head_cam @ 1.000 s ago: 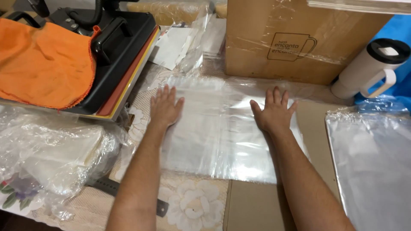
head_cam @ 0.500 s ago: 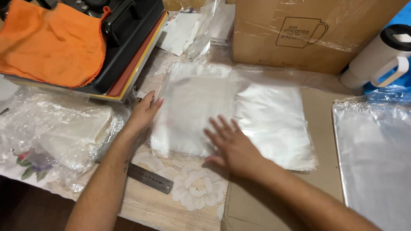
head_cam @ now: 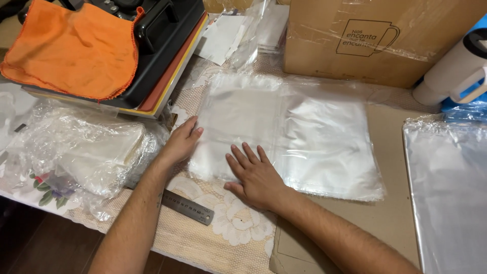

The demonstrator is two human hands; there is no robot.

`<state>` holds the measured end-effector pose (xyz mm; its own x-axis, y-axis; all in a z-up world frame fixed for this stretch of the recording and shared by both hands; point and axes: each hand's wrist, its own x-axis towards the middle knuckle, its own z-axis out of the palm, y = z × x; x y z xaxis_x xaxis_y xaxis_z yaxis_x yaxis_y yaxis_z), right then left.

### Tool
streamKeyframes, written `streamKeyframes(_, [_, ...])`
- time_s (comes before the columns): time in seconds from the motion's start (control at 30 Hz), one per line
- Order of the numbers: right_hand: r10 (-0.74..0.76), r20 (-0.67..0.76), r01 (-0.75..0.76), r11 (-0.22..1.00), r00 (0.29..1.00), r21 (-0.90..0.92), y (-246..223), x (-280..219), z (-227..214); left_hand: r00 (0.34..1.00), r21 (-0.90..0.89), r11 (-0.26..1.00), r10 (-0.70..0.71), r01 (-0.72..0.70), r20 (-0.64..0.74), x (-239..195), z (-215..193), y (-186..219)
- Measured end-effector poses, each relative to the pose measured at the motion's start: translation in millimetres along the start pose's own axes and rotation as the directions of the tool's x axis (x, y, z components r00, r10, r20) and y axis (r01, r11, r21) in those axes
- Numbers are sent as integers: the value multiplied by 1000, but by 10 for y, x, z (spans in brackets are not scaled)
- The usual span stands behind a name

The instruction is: Counting and stacking individual clear plastic sheets on a work surface.

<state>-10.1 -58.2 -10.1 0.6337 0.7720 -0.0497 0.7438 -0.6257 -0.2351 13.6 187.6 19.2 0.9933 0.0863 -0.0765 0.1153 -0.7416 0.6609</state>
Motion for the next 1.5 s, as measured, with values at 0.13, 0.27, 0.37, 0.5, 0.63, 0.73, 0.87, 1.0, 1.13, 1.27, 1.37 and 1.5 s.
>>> streamKeyframes(0.13, [55,-31,-55,998,998,15,-71,18,-47,998,109,993,39,-44,48,31,22,-39])
streamKeyframes(0.27, [12,-94,-3,995,996,95,-101,-73,-60,998,140,989,41,-47,47,-15,-18,79])
streamKeyframes(0.37, [-36,-190,44,998,981,36,99,-313,-126,1000,123,992,20,-21,12,-15,5,183])
streamKeyframes(0.5, [129,-178,-151,981,976,-119,541,-562,-304,978,488,869,168,-86,-126,270,259,-45])
streamKeyframes(0.63, [368,-182,-382,923,912,-48,961,-632,-606,954,507,821,300,-262,7,370,574,406])
streamKeyframes(0.73, [500,-203,-501,864,842,53,1434,-599,-470,981,471,865,115,-175,154,451,701,483])
streamKeyframes(0.87, [591,-169,-583,806,789,97,1527,-658,-440,984,470,872,69,-139,162,577,663,525])
streamKeyframes(1.0, [603,-153,-594,798,783,103,1460,-639,-447,984,467,872,79,-145,158,687,688,406])
streamKeyframes(1.13, [595,-165,-576,803,787,150,1468,-758,-473,986,455,879,90,-145,140,641,700,442])
streamKeyframes(1.27, [618,-252,-630,775,744,41,1345,-1443,-652,967,412,876,248,-249,56,422,799,746])
streamKeyframes(1.37, [707,-343,-757,653,618,-18,1236,-2336,-555,824,340,764,563,-549,64,78,1237,1172])
streamKeyframes(1.5, [715,-588,-921,352,378,-165,1313,-3562,243,350,0,368,885,-930,308,-522,1976,1985])
